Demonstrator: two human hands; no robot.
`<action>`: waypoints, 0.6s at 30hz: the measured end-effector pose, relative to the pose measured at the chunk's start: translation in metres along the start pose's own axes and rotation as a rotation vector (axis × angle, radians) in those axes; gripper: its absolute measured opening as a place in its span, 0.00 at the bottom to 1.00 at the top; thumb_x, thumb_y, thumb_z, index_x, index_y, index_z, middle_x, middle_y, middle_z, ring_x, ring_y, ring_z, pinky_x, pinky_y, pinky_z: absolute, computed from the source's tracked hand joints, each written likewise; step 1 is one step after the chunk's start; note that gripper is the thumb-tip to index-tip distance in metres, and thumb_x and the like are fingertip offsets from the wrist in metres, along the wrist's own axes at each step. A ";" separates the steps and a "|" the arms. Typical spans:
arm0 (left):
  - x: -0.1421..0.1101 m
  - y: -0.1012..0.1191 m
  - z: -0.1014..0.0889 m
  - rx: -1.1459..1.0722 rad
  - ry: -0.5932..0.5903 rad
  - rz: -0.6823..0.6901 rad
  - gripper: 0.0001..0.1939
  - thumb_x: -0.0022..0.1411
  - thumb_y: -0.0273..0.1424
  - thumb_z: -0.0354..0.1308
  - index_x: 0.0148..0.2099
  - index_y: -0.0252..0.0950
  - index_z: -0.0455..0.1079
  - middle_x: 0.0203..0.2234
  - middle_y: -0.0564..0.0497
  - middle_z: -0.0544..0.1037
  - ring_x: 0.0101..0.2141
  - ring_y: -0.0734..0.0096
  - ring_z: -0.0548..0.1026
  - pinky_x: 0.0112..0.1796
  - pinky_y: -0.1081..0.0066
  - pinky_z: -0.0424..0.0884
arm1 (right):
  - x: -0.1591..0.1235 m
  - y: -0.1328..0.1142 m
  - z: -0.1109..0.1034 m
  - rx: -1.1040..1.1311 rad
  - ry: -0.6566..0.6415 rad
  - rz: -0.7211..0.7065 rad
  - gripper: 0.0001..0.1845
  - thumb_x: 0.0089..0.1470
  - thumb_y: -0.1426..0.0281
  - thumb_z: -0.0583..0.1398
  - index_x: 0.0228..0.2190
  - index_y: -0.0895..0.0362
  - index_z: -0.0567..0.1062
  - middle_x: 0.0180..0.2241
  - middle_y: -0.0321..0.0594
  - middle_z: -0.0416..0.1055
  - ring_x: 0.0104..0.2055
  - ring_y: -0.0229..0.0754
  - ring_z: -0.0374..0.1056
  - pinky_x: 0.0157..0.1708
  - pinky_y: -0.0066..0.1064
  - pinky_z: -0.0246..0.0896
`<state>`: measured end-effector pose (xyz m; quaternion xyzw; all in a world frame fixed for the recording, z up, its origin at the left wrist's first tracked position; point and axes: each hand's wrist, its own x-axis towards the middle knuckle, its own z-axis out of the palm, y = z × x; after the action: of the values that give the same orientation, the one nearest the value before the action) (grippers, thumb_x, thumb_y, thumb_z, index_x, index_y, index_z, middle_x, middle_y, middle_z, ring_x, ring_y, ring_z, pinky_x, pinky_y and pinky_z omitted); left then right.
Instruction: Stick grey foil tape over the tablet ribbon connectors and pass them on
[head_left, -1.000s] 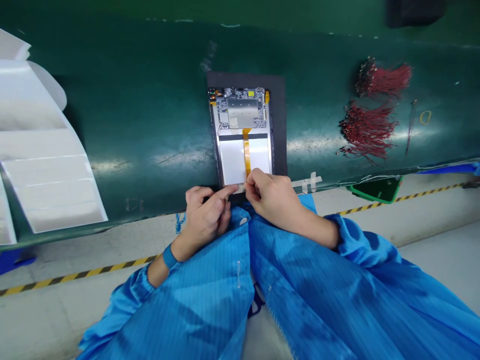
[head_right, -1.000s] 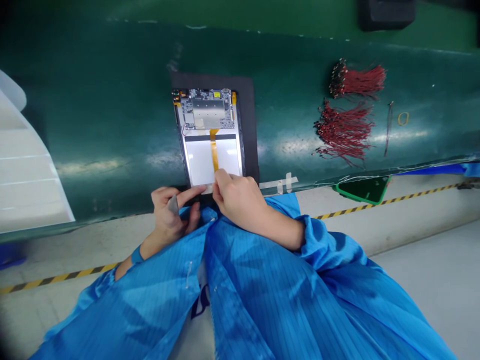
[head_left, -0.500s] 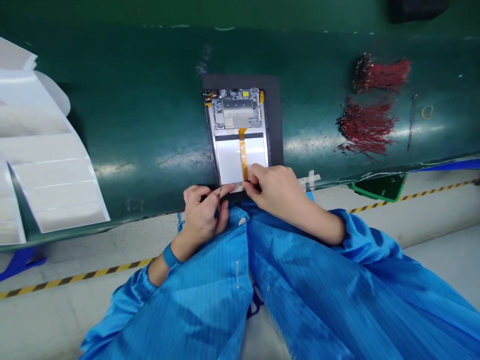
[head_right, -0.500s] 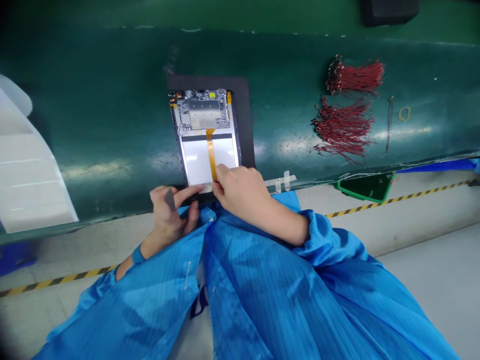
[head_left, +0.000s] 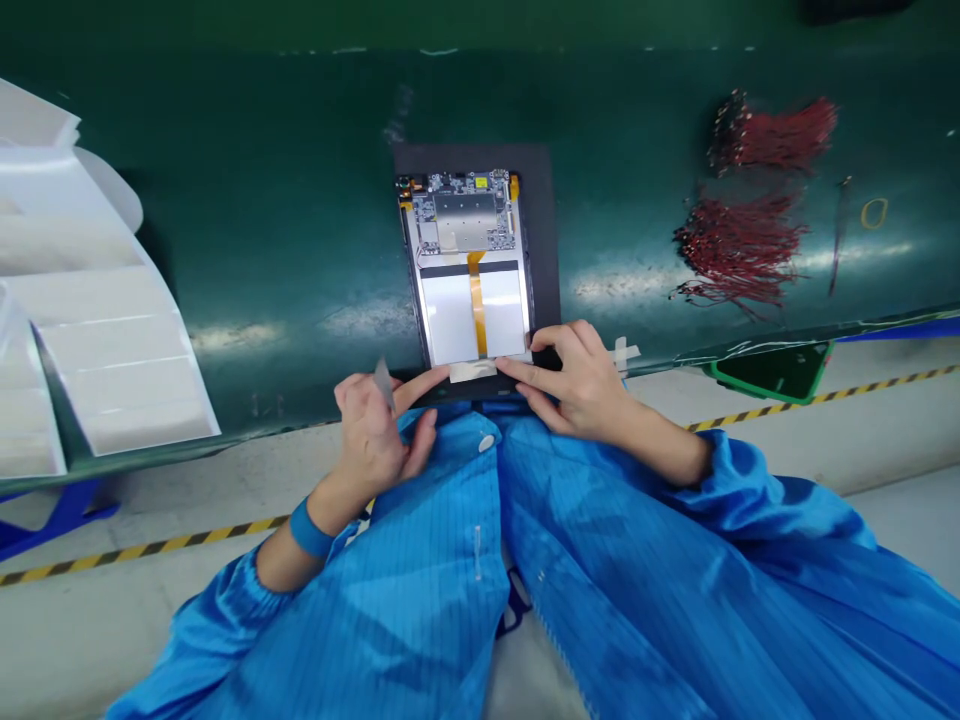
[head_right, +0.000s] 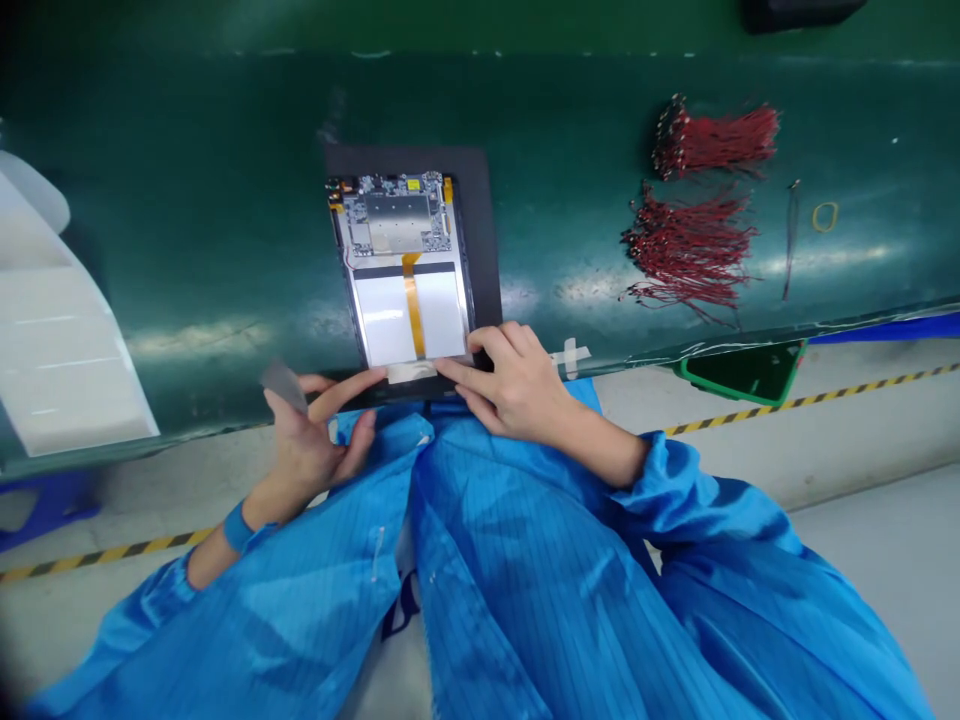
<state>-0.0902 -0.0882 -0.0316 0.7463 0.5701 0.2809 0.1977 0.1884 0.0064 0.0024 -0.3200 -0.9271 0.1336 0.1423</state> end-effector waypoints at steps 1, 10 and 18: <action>0.001 0.001 0.000 0.041 0.014 0.044 0.29 0.68 0.35 0.62 0.69 0.43 0.67 0.46 0.44 0.81 0.45 0.53 0.72 0.50 0.48 0.66 | 0.000 0.001 0.001 0.003 0.009 -0.022 0.22 0.68 0.63 0.59 0.60 0.48 0.78 0.50 0.49 0.70 0.49 0.51 0.61 0.46 0.45 0.61; -0.004 -0.012 -0.015 0.230 0.074 0.497 0.20 0.61 0.21 0.67 0.50 0.48 0.68 0.48 0.57 0.85 0.42 0.61 0.73 0.48 0.57 0.71 | -0.006 0.014 0.004 -0.115 0.057 -0.176 0.20 0.68 0.64 0.61 0.59 0.40 0.77 0.54 0.43 0.72 0.51 0.49 0.60 0.47 0.42 0.56; 0.000 -0.020 -0.007 0.142 -0.026 0.486 0.34 0.62 0.24 0.64 0.63 0.56 0.57 0.58 0.55 0.81 0.45 0.60 0.74 0.51 0.53 0.71 | 0.001 0.012 0.009 0.018 0.002 -0.157 0.20 0.69 0.64 0.61 0.60 0.41 0.76 0.56 0.44 0.72 0.54 0.51 0.61 0.49 0.44 0.56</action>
<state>-0.1099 -0.0828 -0.0384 0.8770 0.3895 0.2699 0.0790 0.1915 0.0149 -0.0104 -0.2451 -0.9480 0.1304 0.1560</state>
